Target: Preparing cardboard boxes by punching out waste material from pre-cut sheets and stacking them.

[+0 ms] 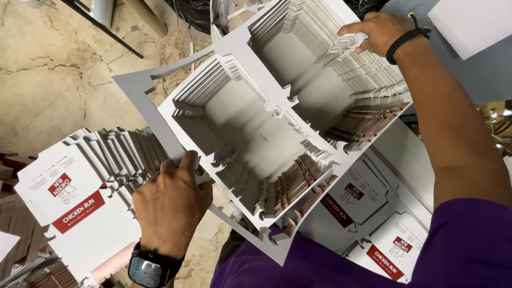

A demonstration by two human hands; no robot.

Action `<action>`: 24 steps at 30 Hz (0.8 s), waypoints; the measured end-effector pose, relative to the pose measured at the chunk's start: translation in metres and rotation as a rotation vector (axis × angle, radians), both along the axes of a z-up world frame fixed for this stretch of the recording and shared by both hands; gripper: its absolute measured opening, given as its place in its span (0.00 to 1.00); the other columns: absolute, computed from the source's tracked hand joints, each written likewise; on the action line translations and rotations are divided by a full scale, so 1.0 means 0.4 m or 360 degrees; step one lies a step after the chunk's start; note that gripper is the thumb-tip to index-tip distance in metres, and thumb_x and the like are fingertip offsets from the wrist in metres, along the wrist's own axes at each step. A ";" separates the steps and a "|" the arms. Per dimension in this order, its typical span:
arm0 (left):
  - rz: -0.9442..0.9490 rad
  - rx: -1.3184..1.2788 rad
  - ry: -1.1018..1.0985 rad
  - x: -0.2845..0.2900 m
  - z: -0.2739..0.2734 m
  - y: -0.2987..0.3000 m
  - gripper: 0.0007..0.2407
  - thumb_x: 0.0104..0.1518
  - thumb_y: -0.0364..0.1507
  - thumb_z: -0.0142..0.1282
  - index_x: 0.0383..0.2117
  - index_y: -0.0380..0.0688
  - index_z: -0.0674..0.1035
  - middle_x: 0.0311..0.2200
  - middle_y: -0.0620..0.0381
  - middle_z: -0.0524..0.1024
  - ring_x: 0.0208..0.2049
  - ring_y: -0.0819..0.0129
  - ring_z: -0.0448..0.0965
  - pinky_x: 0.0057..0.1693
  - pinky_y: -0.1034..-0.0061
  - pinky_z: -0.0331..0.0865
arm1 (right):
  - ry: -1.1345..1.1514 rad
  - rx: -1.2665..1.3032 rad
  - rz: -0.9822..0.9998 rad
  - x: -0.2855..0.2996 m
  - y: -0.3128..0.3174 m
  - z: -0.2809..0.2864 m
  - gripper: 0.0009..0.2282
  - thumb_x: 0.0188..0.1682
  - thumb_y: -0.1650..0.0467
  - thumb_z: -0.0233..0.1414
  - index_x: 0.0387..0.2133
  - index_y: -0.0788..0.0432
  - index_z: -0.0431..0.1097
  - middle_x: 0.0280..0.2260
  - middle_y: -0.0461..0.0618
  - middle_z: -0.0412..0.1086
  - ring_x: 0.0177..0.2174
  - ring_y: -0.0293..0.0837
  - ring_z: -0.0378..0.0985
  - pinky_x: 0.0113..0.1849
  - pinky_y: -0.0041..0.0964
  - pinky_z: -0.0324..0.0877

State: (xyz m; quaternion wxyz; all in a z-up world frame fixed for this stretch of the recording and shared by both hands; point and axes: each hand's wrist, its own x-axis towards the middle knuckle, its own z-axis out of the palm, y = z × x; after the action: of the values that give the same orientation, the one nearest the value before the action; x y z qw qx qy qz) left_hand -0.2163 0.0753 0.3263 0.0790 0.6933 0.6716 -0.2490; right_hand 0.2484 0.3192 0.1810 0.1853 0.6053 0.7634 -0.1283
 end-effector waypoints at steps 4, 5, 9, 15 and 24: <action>-0.0086 0.0255 -0.0072 -0.011 -0.042 -0.007 0.16 0.59 0.48 0.55 0.49 0.62 0.75 0.31 0.61 0.80 0.12 0.77 0.72 0.18 0.80 0.69 | 0.0042 0.0059 -0.0009 -0.003 -0.008 -0.007 0.24 0.54 0.65 0.56 0.64 0.29 0.65 0.53 0.53 0.70 0.48 0.60 0.74 0.39 0.64 0.74; -0.0051 0.0217 -0.0105 -0.011 -0.046 -0.004 0.15 0.60 0.45 0.55 0.51 0.62 0.75 0.33 0.59 0.80 0.12 0.77 0.74 0.18 0.80 0.69 | 0.0040 0.0050 -0.0037 -0.008 -0.010 -0.003 0.24 0.54 0.66 0.56 0.64 0.30 0.65 0.52 0.54 0.73 0.44 0.60 0.76 0.36 0.62 0.75; 0.0141 0.0089 -0.0211 0.001 -0.049 0.005 0.14 0.57 0.41 0.57 0.49 0.62 0.74 0.34 0.60 0.80 0.19 0.67 0.81 0.25 0.70 0.79 | -0.0022 0.0012 -0.0097 -0.024 -0.010 0.006 0.22 0.55 0.67 0.57 0.63 0.32 0.68 0.33 0.59 0.76 0.34 0.59 0.78 0.29 0.58 0.75; 0.0245 0.0062 -0.0340 -0.005 -0.119 -0.005 0.21 0.56 0.40 0.59 0.58 0.66 0.73 0.38 0.58 0.81 0.16 0.72 0.76 0.20 0.77 0.71 | 0.0016 0.0058 0.0024 -0.001 0.000 -0.028 0.29 0.50 0.69 0.61 0.66 0.34 0.65 0.52 0.64 0.73 0.44 0.66 0.77 0.35 0.66 0.77; 0.0493 0.0081 -0.0621 -0.013 -0.198 -0.011 0.23 0.50 0.40 0.63 0.55 0.64 0.74 0.35 0.55 0.80 0.33 0.54 0.84 0.39 0.55 0.78 | -0.0139 0.0108 -0.0011 -0.013 -0.012 -0.017 0.25 0.51 0.64 0.61 0.63 0.30 0.68 0.40 0.61 0.79 0.40 0.62 0.81 0.30 0.62 0.78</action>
State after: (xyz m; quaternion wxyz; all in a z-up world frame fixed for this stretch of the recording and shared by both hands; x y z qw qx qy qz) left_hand -0.2214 0.0710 0.2472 0.2268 0.6189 0.7480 -0.0784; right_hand 0.2431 0.3143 0.1742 0.1973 0.6190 0.7564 -0.0765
